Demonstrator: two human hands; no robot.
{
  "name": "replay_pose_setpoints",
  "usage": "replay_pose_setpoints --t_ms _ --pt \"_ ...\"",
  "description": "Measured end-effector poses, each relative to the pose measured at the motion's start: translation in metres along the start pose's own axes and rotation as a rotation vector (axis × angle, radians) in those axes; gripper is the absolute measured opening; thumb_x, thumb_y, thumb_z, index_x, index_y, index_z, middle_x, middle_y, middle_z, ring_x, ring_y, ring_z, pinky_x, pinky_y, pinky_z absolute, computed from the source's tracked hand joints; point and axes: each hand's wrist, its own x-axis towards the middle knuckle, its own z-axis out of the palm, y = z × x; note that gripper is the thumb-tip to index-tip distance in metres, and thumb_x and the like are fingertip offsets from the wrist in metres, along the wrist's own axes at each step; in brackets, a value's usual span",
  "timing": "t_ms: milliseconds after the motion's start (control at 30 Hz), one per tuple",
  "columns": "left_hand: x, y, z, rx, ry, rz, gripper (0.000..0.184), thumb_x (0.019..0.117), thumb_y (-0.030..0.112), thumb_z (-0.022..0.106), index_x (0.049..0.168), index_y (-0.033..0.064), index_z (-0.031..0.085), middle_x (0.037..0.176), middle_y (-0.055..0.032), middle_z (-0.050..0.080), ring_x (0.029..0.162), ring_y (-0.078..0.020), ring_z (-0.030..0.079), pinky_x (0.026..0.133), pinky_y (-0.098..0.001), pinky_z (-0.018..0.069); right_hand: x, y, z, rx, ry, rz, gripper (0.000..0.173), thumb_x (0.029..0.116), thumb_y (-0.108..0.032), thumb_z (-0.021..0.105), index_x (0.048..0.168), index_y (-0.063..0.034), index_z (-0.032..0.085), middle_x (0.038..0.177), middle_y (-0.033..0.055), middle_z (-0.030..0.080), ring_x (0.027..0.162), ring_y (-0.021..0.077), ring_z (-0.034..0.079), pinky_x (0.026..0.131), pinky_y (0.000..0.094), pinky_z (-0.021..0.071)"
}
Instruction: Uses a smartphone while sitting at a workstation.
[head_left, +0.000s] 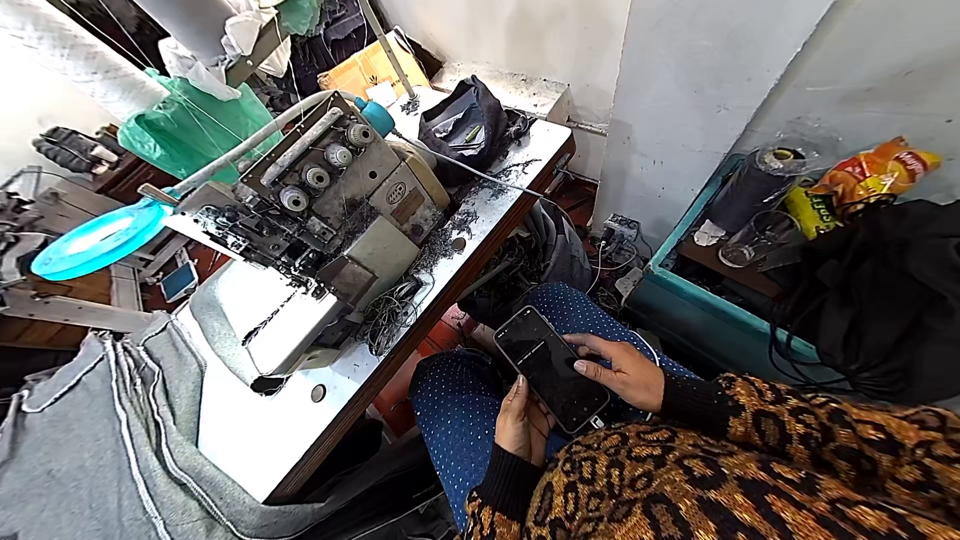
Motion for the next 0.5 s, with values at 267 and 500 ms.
replay_pose_setpoints --t_ms 267,500 --pt "0.0002 0.0002 -0.0003 0.002 -0.012 0.003 0.041 0.1134 0.025 0.019 0.131 0.0001 0.047 0.101 -0.0146 0.071 0.088 -0.0233 0.073 0.078 -0.0384 0.061 0.0 -0.0003 -0.0001 0.004 0.004 0.0 0.049 0.1055 -0.029 0.051 0.144 0.0003 0.054 0.115 0.017 0.071 0.109 0.0241 0.067 0.102 0.0422 0.0496" --pt "0.0 0.0009 -0.001 -0.007 -0.035 -0.001 0.043 0.1135 0.025 0.018 0.133 -0.0014 0.046 0.104 -0.0174 0.071 0.091 -0.026 0.074 0.08 -0.0401 0.0615 0.0007 -0.0002 -0.0004 0.025 -0.008 0.01 0.048 0.1058 -0.028 0.051 0.145 -0.0005 0.053 0.115 0.0155 0.071 0.109 0.0225 0.068 0.102 0.0408 0.0499"
